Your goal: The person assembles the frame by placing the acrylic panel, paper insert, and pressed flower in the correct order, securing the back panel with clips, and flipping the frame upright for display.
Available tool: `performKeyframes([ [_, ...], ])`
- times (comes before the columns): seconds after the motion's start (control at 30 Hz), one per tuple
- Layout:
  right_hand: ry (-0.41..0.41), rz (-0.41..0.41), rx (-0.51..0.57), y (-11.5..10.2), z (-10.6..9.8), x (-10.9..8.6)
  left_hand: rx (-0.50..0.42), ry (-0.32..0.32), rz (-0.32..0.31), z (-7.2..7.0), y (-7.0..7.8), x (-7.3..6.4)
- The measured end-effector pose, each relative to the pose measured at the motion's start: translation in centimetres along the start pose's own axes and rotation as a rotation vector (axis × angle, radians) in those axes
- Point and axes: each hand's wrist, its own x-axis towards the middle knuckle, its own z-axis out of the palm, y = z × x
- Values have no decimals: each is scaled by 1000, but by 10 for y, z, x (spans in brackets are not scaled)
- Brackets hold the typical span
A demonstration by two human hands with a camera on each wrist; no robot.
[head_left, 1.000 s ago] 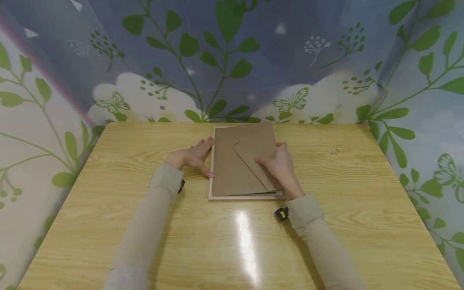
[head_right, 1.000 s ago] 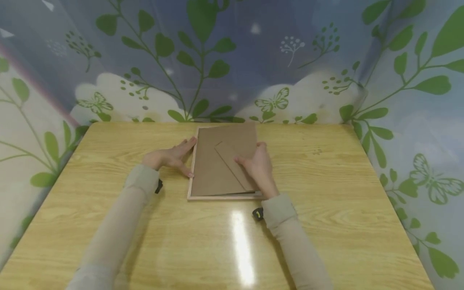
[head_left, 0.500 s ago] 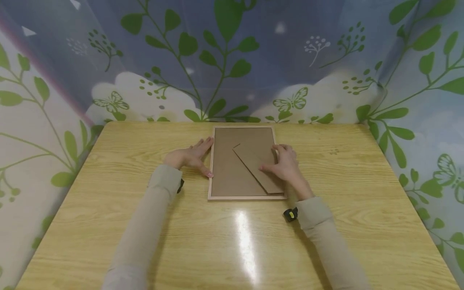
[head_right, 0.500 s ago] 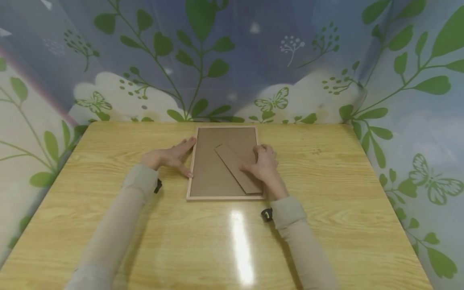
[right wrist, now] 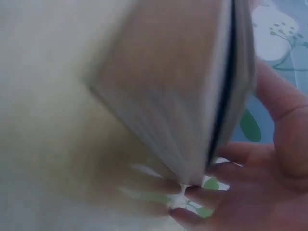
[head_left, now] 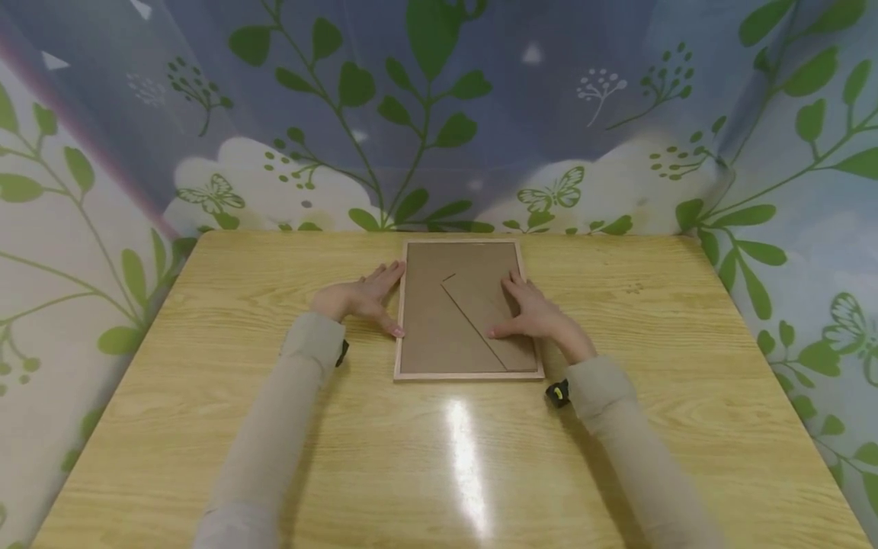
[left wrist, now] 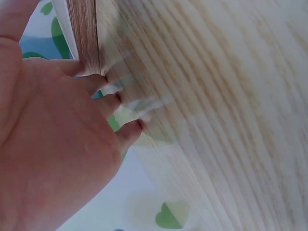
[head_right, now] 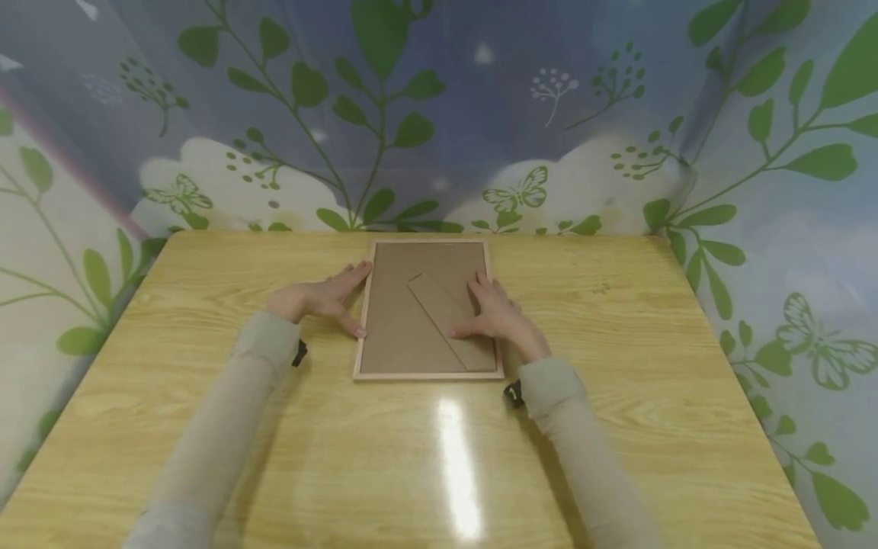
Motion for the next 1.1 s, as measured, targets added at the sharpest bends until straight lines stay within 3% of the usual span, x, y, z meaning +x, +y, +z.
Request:
performKeyframes([
  [0.2,-171,-8,-55,-2,-16,11,-8,2,-8,0,1,-1],
  [0.4,-244,43,-98,-5,-22,14,21,2,-4,0,3,-1],
  [0.8,-247,46,-131,-12,-19,16,43,-3,-25,-1,4,-2],
  [1.1,-175,99,-46,-15,-19,7,36,-1,-17,0,5,-2],
])
